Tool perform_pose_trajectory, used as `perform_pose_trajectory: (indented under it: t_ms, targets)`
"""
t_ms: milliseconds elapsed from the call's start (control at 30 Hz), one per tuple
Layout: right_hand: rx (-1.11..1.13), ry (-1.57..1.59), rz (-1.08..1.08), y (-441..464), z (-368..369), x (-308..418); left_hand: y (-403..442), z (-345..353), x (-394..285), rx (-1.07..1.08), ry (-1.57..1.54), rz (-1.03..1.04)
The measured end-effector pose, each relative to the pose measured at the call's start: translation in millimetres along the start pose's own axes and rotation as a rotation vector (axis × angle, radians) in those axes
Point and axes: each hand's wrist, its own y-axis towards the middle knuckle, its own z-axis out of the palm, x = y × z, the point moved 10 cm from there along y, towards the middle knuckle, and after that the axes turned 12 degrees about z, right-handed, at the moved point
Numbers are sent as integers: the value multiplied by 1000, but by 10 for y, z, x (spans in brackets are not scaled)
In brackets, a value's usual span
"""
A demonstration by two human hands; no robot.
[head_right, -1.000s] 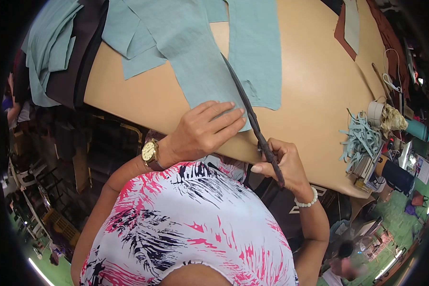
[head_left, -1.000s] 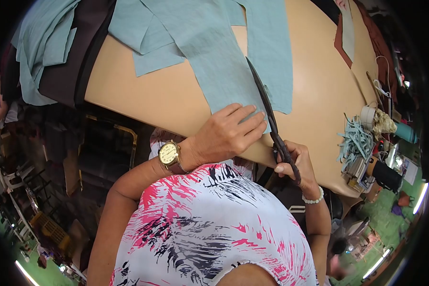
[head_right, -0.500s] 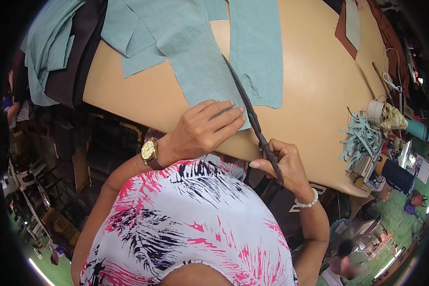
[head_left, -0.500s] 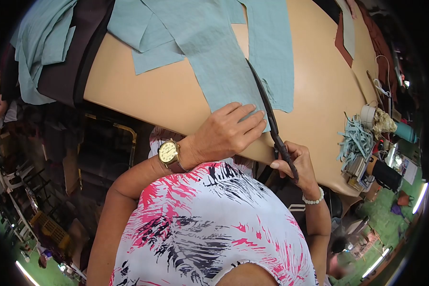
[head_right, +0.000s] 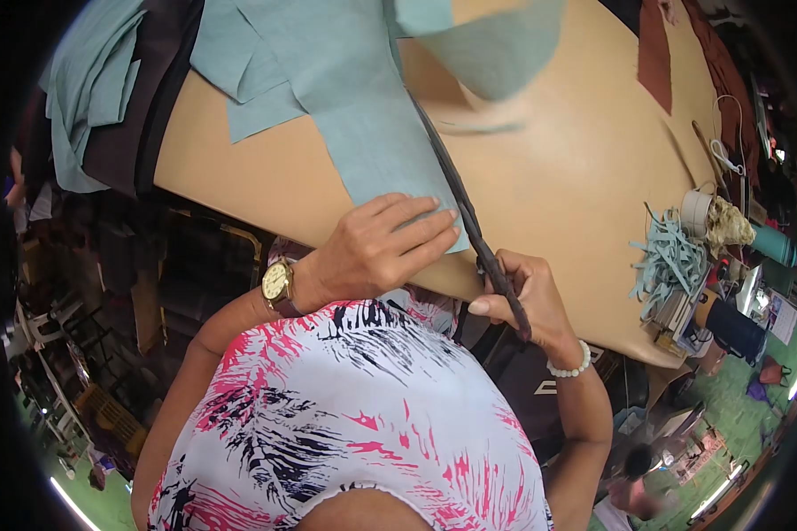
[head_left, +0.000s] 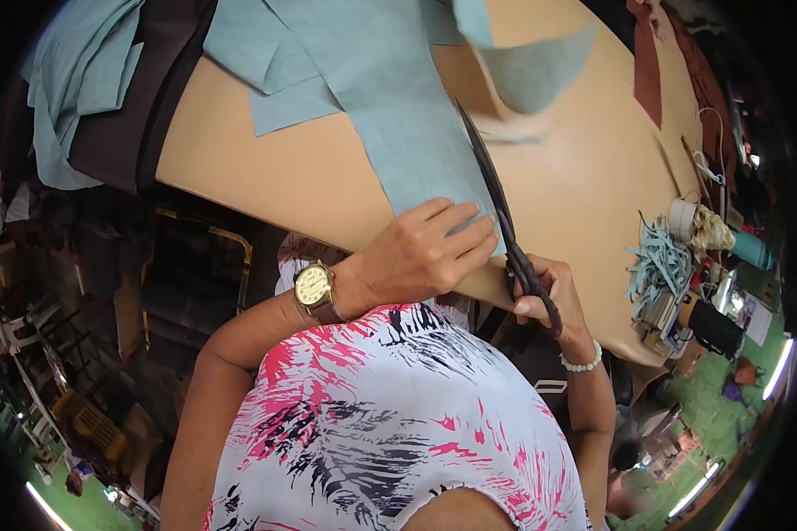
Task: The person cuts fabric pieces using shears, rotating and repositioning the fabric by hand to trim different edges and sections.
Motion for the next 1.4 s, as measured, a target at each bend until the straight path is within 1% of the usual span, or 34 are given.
perform_pose_trajectory:
  t_ms: [367, 467, 567, 633, 733, 833, 933, 1033, 1133, 1233, 1333, 1400]
  targets:
    - [22, -50, -38, 92, 54, 155, -38, 7, -64, -19, -18, 39]
    - [35, -51, -39, 101, 70, 170, -17, -80, 14, -75, -213, -19]
    - [51, -31, -45, 108, 74, 163, -88, -532, 383, -282, -177, -196]
    - [63, -13, -56, 108, 82, 164, -143, -855, 730, -429, 53, -283]
    - [39, -47, -59, 121, 54, 145, -42, -998, 1035, -360, 197, -450]
    - [23, -35, -54, 122, 56, 142, 92, -783, 1218, -79, 231, -583]
    - [3, -42, -47, 112, 64, 177, 115, -478, 1422, 93, 260, -592]
    - [-3, -32, 2, 101, 71, 178, 90, -191, 1557, 125, 67, -609]
    - [-9, -31, 9, 101, 60, 175, 130, -83, 1586, 134, 33, -593]
    - [-1, -50, -7, 115, 52, 164, 422, -147, 1529, 211, 176, -432]
    - [27, -34, -23, 113, 88, 161, 1010, -188, 1339, 172, 302, -114]
    - [55, -1, -17, 110, 147, 183, 1484, -35, 1024, 251, 262, 144]
